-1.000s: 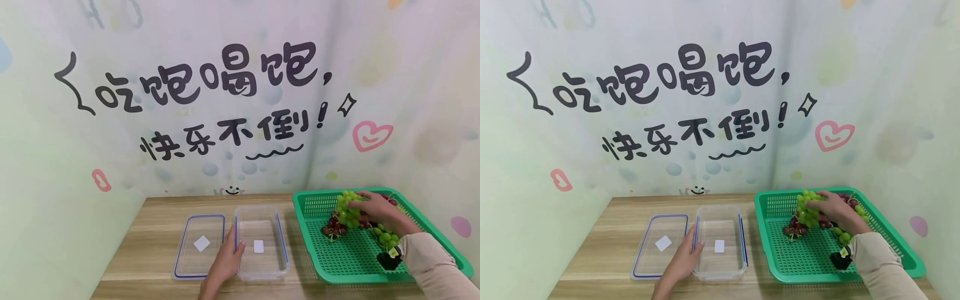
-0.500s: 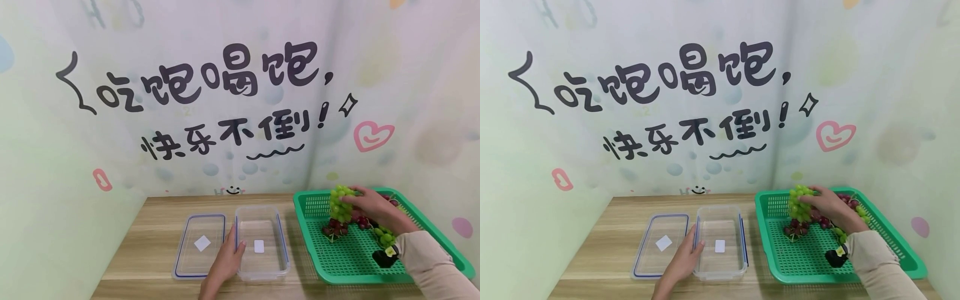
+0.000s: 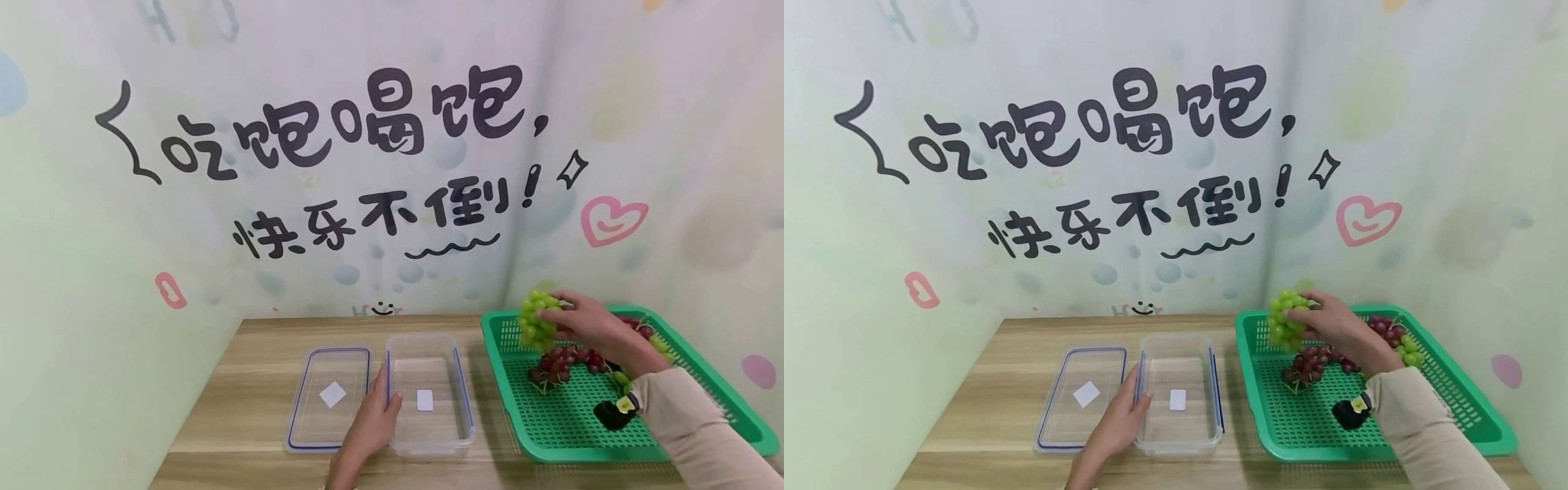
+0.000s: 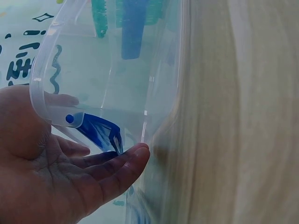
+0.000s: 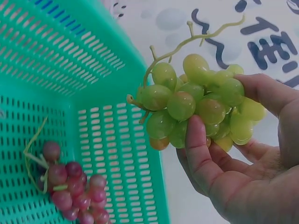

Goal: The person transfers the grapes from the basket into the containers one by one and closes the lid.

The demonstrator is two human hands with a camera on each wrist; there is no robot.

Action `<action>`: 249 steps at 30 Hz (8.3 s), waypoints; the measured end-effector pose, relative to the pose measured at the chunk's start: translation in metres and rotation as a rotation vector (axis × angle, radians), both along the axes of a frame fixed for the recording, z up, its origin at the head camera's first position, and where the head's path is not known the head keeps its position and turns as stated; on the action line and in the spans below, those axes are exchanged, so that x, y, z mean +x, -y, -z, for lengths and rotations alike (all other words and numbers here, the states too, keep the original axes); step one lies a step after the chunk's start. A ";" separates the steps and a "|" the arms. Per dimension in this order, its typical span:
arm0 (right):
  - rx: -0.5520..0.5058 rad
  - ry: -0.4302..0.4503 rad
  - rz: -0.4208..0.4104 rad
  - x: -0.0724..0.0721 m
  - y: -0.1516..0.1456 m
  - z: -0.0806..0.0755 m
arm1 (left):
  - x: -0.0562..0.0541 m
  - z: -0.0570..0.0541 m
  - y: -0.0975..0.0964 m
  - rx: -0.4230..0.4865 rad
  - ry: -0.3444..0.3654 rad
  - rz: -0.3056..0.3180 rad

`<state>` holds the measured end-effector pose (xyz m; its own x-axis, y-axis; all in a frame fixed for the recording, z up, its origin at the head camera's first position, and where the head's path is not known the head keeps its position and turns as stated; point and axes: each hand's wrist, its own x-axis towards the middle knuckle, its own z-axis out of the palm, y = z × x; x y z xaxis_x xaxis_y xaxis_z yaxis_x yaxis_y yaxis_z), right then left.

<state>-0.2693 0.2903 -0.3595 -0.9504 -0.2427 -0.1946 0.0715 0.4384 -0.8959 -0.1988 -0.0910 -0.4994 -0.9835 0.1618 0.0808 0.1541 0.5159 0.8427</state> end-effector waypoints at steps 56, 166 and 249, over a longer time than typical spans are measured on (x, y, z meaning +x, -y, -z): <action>-0.164 0.113 -0.039 -0.019 0.118 0.017 | 0.002 0.000 0.002 0.009 -0.046 0.030; -0.016 0.250 0.007 -0.019 0.210 0.093 | 0.000 -0.003 0.002 0.012 0.009 0.059; -0.039 0.142 0.040 -0.026 0.074 0.028 | -0.001 0.002 0.002 -0.002 -0.007 0.054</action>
<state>-0.2956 0.2165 -0.3871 -0.9231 -0.2153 -0.3187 0.2152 0.3976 -0.8920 -0.1996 -0.0927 -0.5010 -0.9727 0.2149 0.0871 0.1876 0.5086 0.8403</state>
